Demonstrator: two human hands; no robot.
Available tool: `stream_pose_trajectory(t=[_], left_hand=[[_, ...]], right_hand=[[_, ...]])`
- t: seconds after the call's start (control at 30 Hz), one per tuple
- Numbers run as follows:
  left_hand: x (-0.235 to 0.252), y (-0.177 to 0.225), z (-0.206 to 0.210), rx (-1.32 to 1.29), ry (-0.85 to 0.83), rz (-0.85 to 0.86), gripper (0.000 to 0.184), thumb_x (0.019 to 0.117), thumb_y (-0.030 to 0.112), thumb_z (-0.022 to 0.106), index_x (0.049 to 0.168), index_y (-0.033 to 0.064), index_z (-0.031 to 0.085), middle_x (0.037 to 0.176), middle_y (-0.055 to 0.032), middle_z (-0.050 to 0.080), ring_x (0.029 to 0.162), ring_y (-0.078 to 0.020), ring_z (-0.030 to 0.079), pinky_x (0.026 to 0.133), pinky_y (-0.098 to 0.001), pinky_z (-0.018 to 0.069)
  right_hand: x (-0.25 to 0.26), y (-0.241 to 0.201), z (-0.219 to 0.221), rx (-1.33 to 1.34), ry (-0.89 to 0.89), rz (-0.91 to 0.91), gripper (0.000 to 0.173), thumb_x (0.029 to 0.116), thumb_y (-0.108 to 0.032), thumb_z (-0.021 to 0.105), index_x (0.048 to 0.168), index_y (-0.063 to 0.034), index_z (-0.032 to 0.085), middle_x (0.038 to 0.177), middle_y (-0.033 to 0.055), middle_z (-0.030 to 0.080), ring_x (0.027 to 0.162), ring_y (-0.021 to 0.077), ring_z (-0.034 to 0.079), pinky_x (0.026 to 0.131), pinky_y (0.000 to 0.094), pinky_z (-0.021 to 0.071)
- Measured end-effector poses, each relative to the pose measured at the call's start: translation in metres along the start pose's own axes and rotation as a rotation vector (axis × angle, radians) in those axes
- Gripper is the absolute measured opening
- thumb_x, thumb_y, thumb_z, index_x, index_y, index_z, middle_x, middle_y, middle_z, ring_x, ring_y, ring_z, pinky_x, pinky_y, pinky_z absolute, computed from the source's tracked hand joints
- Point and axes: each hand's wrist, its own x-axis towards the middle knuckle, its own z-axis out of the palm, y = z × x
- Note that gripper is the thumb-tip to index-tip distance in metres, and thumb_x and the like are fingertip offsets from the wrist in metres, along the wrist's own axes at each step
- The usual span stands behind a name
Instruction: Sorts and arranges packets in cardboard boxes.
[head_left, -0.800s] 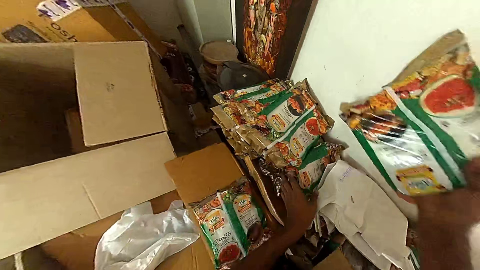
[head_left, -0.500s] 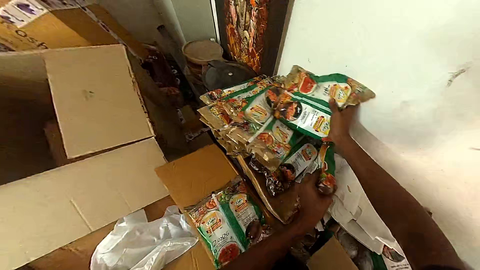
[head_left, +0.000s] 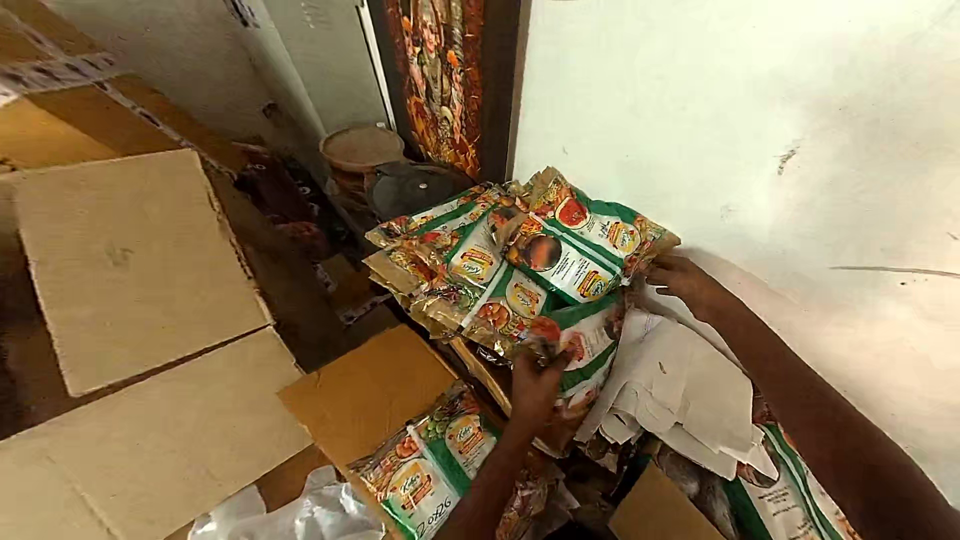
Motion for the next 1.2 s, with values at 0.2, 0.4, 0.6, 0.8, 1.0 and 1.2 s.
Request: stream_pose_trajectory(t=[0.2,0.4,0.6,0.8,1.0,1.2], left_hand=[[0.024,0.093,-0.082,-0.355,-0.016,-0.255,0.026,0.0987,0.012,0.064,0.124,0.0069,0.062,0.102,-0.0093,0.073,0.086,-0.0174,0.072,0.074,-0.0376,0.0627],[0.054,0.164,-0.118,-0.395,-0.272,-0.196,0.020,0.1005,0.014,0.054,0.118,0.0105,0.064,0.097,-0.0088,0.075,0.083,-0.0157,0.074,0.072,-0.0351,0.0641],[0.074,0.191,-0.111,0.025,-0.297,-0.315,0.038,0.0969,0.027,0.068,0.128,0.0071,0.061,0.104,-0.0085,0.072,0.090,-0.0162,0.071,0.077,-0.0353,0.0607],[0.089,0.192,-0.106,0.166,-0.407,-0.331,0.036,0.0994,0.027,0.065,0.127,0.0043,0.060,0.102,-0.0080,0.069,0.087,-0.0134,0.068,0.077,-0.0317,0.0577],[0.088,0.197,-0.111,0.207,-0.473,-0.323,0.037,0.0994,0.025,0.065,0.130,0.0049,0.058,0.103,-0.0079,0.068,0.089,-0.0134,0.067,0.080,-0.0312,0.0574],[0.075,0.202,-0.127,0.203,-0.512,-0.347,0.037,0.0989,0.026,0.066,0.129,0.0057,0.058,0.102,-0.0082,0.070,0.089,-0.0137,0.069,0.080,-0.0321,0.0588]], right_hand=[[-0.065,-0.006,0.020,-0.013,-0.103,-0.070,0.057,0.1052,-0.036,0.056,0.154,-0.0124,0.038,0.140,0.0122,0.059,0.123,0.0230,0.061,0.103,0.0466,0.0518],[-0.120,-0.013,0.054,0.758,-0.318,-0.063,0.064,0.0781,-0.082,0.060,0.113,-0.0289,0.070,0.094,-0.0048,0.076,0.083,0.0053,0.073,0.069,0.0283,0.0635],[-0.129,-0.009,0.087,0.755,-0.135,-0.011,0.081,0.0762,-0.042,0.086,0.139,-0.0135,0.044,0.097,0.0058,0.073,0.080,0.0156,0.074,0.070,0.0355,0.0645],[-0.139,0.000,0.106,0.867,-0.123,0.023,0.054,0.0899,-0.022,0.073,0.133,-0.0039,0.045,0.099,0.0157,0.071,0.084,0.0218,0.074,0.073,0.0397,0.0648],[-0.162,0.005,0.119,0.952,-0.114,0.061,0.041,0.0938,-0.018,0.069,0.126,0.0007,0.053,0.101,0.0185,0.072,0.088,0.0234,0.075,0.078,0.0418,0.0647],[-0.188,0.001,0.136,1.000,-0.124,0.063,0.036,0.0944,-0.015,0.069,0.123,0.0006,0.055,0.100,0.0174,0.073,0.087,0.0224,0.075,0.078,0.0404,0.0648]])
